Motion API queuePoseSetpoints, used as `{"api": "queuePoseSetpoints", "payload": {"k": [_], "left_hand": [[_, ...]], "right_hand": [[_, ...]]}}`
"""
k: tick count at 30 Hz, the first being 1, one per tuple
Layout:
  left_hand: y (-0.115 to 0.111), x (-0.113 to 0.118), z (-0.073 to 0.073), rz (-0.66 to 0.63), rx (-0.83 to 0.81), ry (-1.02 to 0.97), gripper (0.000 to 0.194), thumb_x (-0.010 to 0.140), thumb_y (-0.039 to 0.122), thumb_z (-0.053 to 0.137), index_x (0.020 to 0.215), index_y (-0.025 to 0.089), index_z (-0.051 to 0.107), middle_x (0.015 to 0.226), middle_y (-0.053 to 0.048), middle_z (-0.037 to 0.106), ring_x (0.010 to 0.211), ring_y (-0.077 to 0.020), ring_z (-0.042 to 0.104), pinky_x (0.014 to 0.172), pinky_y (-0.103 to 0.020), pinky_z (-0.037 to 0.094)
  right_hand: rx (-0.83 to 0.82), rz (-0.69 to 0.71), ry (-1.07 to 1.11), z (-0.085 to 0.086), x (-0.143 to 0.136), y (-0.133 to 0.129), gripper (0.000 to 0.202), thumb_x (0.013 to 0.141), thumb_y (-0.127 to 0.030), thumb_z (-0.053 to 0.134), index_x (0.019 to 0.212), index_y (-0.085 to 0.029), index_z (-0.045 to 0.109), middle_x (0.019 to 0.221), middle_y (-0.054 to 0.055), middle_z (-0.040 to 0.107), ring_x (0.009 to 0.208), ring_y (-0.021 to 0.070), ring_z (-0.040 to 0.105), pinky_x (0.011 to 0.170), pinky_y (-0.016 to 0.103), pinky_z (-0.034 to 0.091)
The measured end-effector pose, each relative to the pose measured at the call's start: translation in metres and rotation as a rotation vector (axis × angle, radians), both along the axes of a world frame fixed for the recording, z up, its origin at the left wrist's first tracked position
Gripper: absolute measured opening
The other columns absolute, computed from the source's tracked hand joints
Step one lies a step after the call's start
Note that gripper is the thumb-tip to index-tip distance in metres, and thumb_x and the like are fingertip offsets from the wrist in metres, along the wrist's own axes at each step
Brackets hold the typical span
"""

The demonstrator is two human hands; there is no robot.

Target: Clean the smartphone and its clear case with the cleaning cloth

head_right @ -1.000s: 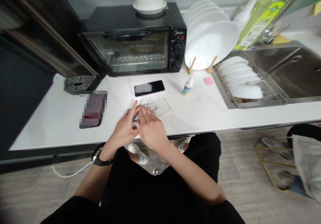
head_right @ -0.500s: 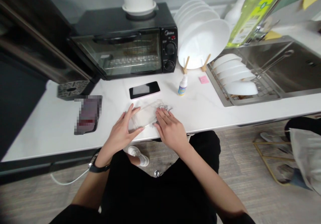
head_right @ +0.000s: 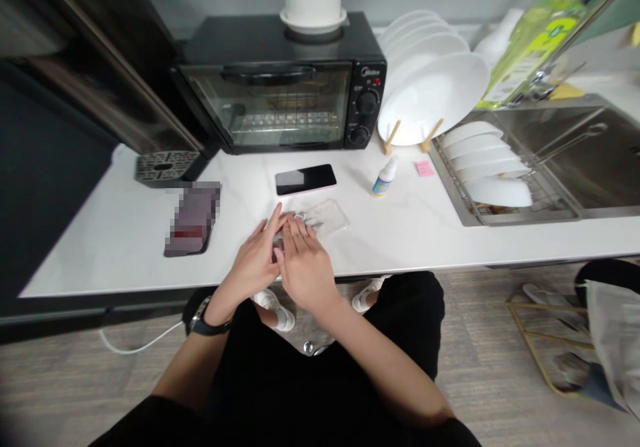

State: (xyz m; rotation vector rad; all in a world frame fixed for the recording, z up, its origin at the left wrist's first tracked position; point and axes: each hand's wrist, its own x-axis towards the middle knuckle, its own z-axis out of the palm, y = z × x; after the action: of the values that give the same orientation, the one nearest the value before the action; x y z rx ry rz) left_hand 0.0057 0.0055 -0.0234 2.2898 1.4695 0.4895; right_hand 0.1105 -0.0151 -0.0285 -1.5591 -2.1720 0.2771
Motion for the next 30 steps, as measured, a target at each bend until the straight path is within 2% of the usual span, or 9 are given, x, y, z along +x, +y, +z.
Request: {"api": "queuePoseSetpoints", "payload": {"k": [4,9,14,19,23,26,30], "left_hand": [[0.0,0.0,-0.001,0.001,-0.006,-0.014,0.075,0.062,0.007,0.037,0.118,0.017,-0.011,0.124,0.001,0.021,0.112,-0.0112,0.021,0.098,-0.028,0.008],[0.001,0.003,0.001,0.0,-0.028,-0.029,0.076,0.065,0.016,0.042,0.118,0.02,-0.013,0.122,0.002,0.025,0.109,-0.013,0.026,0.097,-0.032,0.01],[0.001,0.006,0.006,0.0,-0.021,-0.022,0.071,0.068,0.023,0.042,0.118,0.027,-0.008,0.121,0.004,0.026,0.11,-0.0139,0.025,0.097,-0.033,0.012],[0.002,0.007,0.008,0.003,-0.03,-0.032,0.069,0.069,0.025,0.042,0.118,0.029,-0.007,0.121,0.005,0.027,0.109,-0.0155,0.027,0.097,-0.036,0.013],[0.0,0.008,0.008,0.006,-0.028,-0.026,0.069,0.069,0.026,0.042,0.117,0.03,-0.007,0.121,0.006,0.025,0.11,-0.0157,0.026,0.097,-0.036,0.014],[0.0,0.008,0.008,0.009,-0.022,-0.024,0.069,0.069,0.025,0.041,0.118,0.028,-0.007,0.121,0.005,0.025,0.11,-0.0157,0.025,0.097,-0.036,0.013],[0.001,0.005,0.005,-0.002,-0.01,-0.023,0.065,0.069,0.02,0.037,0.119,0.026,-0.004,0.122,0.005,0.024,0.111,-0.0148,0.024,0.098,-0.035,0.012]], "right_hand": [[-0.002,0.066,-0.017,0.003,0.007,-0.005,0.041,0.076,-0.023,0.028,0.116,-0.017,0.023,0.121,-0.001,0.024,0.112,0.0146,0.014,0.094,0.034,0.022],[0.008,0.211,-0.05,0.001,0.032,-0.009,0.039,0.076,-0.022,0.028,0.115,-0.021,0.024,0.119,-0.004,0.027,0.11,0.0104,0.02,0.094,0.029,0.023],[0.023,0.118,-0.078,-0.004,0.063,-0.005,0.039,0.076,-0.022,0.03,0.114,-0.023,0.025,0.119,-0.004,0.027,0.11,0.0111,0.022,0.093,0.031,0.024],[0.052,0.029,-0.072,-0.005,0.075,0.009,0.038,0.076,-0.025,0.03,0.114,-0.023,0.026,0.12,-0.003,0.027,0.11,0.013,0.02,0.094,0.035,0.021],[0.062,-0.053,-0.048,-0.008,0.067,0.021,0.038,0.077,-0.027,0.029,0.114,-0.019,0.028,0.12,0.001,0.026,0.112,0.0149,0.015,0.093,0.036,0.02],[0.056,-0.127,-0.03,-0.009,0.048,0.021,0.039,0.078,-0.027,0.027,0.114,-0.012,0.028,0.121,0.006,0.025,0.112,0.0173,0.013,0.093,0.038,0.019],[0.034,-0.077,-0.007,-0.005,0.015,0.011,0.042,0.078,-0.029,0.025,0.116,-0.01,0.024,0.122,0.007,0.023,0.112,0.0169,0.015,0.094,0.035,0.018]]}}
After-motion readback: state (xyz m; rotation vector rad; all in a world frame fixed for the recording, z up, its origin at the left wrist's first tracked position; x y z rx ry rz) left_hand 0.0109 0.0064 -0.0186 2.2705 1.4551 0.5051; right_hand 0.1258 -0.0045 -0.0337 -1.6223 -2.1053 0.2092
